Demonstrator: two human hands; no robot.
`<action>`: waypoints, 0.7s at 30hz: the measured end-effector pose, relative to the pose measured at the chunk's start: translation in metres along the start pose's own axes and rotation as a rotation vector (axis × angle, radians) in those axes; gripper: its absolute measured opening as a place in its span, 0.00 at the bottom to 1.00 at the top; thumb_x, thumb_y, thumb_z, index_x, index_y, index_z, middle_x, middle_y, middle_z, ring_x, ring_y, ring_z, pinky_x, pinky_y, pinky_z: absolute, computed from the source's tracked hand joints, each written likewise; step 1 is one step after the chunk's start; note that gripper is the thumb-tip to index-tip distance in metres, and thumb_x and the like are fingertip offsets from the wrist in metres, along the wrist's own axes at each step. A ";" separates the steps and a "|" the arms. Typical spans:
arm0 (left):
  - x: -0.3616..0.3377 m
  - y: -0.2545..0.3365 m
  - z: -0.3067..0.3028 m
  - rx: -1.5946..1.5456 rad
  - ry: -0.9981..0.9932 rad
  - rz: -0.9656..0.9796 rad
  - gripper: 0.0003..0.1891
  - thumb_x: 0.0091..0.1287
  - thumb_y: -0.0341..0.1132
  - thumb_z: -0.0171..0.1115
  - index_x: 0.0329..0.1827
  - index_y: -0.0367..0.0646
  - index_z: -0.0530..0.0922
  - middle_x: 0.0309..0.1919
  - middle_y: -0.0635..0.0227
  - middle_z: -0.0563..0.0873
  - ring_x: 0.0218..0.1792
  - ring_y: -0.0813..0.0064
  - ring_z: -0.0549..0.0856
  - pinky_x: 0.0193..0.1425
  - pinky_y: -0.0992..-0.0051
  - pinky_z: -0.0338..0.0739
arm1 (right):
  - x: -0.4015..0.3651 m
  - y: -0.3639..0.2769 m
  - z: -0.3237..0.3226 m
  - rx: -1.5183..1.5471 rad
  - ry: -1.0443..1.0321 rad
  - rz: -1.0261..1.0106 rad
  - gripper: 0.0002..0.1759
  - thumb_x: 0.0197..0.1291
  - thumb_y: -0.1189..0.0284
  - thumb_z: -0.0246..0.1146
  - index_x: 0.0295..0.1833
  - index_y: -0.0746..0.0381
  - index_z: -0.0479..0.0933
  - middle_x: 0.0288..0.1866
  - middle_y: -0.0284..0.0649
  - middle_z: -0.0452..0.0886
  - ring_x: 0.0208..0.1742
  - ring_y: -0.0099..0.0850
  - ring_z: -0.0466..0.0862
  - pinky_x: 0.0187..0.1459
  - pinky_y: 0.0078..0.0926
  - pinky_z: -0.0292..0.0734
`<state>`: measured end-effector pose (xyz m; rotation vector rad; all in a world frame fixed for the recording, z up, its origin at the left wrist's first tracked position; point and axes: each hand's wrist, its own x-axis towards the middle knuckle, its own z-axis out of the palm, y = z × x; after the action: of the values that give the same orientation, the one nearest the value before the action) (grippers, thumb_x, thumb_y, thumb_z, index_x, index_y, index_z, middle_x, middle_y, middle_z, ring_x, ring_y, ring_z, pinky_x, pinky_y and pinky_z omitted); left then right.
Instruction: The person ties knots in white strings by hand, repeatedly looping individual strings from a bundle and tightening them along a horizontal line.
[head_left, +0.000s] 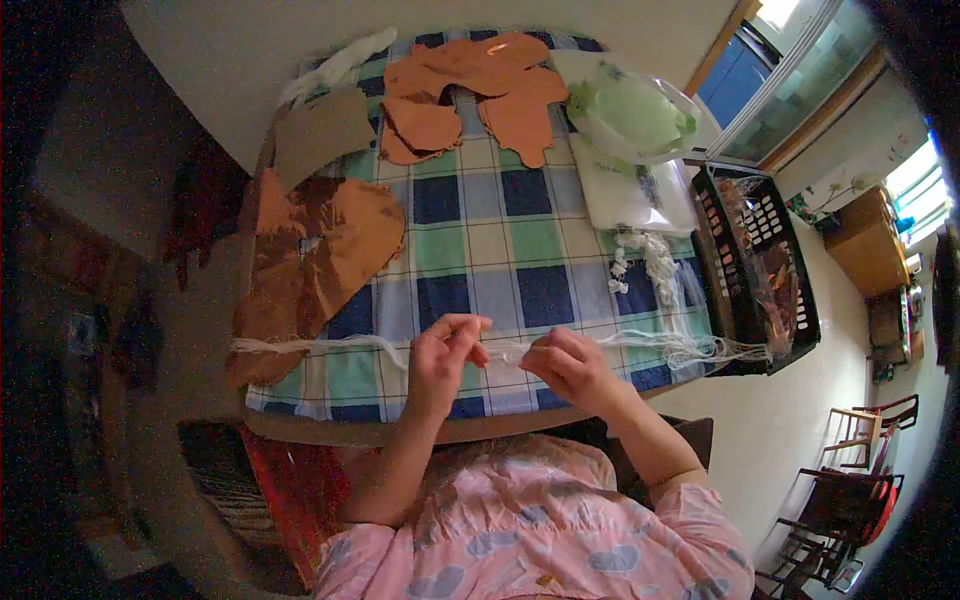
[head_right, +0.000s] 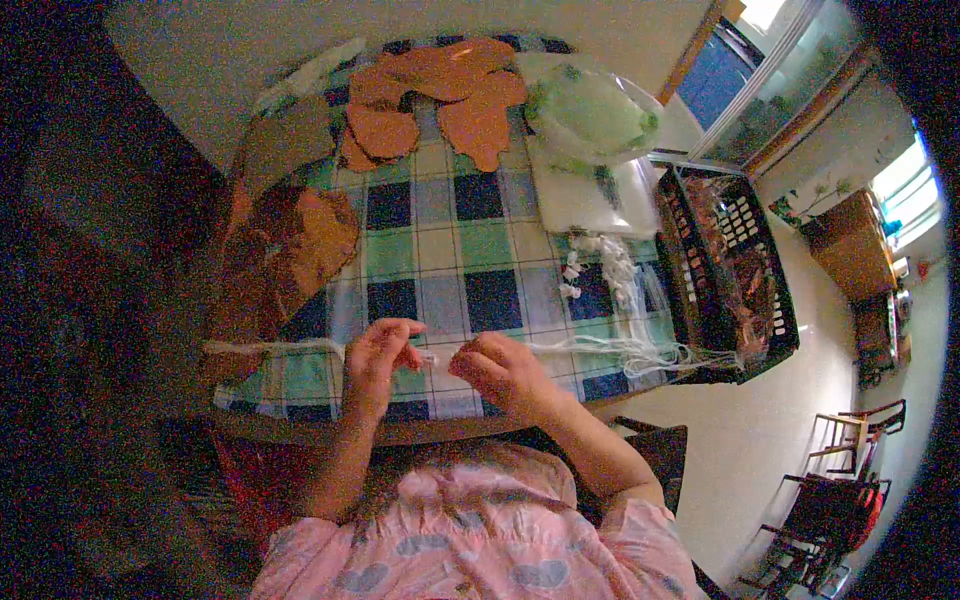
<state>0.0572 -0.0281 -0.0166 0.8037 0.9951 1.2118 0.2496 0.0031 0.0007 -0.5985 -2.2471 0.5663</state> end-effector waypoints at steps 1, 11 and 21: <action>0.002 0.005 -0.002 -0.067 0.042 -0.090 0.09 0.67 0.35 0.56 0.39 0.37 0.79 0.29 0.66 0.83 0.25 0.79 0.80 0.32 0.79 0.76 | -0.001 0.000 0.000 -0.019 -0.007 -0.013 0.07 0.50 0.79 0.64 0.35 0.63 0.74 0.30 0.40 0.76 0.29 0.37 0.78 0.28 0.29 0.72; -0.013 -0.005 0.003 1.149 -0.161 0.861 0.08 0.55 0.26 0.63 0.37 0.41 0.77 0.28 0.63 0.79 0.28 0.66 0.81 0.32 0.73 0.76 | -0.021 0.015 0.017 1.236 -0.058 1.012 0.05 0.58 0.76 0.61 0.39 0.63 0.73 0.31 0.31 0.76 0.33 0.21 0.76 0.35 0.19 0.70; -0.013 -0.003 -0.008 0.802 -0.241 0.358 0.05 0.54 0.24 0.63 0.33 0.38 0.77 0.27 0.64 0.79 0.28 0.72 0.80 0.32 0.77 0.74 | 0.001 -0.021 0.000 0.235 -0.021 0.418 0.05 0.50 0.79 0.64 0.34 0.62 0.76 0.30 0.37 0.77 0.33 0.32 0.77 0.36 0.23 0.71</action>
<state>0.0503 -0.0414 -0.0197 1.7740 1.1710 0.9557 0.2433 -0.0126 0.0127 -0.9485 -2.0399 1.0307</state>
